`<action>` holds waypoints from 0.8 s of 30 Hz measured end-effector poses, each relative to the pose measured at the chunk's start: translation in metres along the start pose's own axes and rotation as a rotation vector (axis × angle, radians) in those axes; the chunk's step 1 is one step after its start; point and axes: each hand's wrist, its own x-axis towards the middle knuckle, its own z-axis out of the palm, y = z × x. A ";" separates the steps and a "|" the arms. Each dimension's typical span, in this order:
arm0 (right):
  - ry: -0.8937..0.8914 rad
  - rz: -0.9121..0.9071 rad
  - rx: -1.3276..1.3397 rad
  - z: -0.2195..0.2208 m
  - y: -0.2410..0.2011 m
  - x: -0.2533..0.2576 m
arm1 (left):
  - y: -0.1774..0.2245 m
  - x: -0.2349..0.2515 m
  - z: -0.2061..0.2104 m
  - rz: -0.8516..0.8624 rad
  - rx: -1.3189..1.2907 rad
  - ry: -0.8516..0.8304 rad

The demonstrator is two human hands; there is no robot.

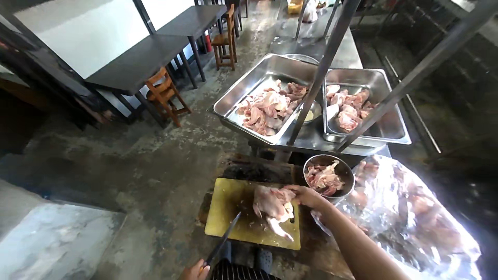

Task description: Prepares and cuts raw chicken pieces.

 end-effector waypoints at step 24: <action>0.177 -0.036 -0.694 0.085 0.004 -0.001 | 0.127 0.133 -0.003 0.157 0.128 0.387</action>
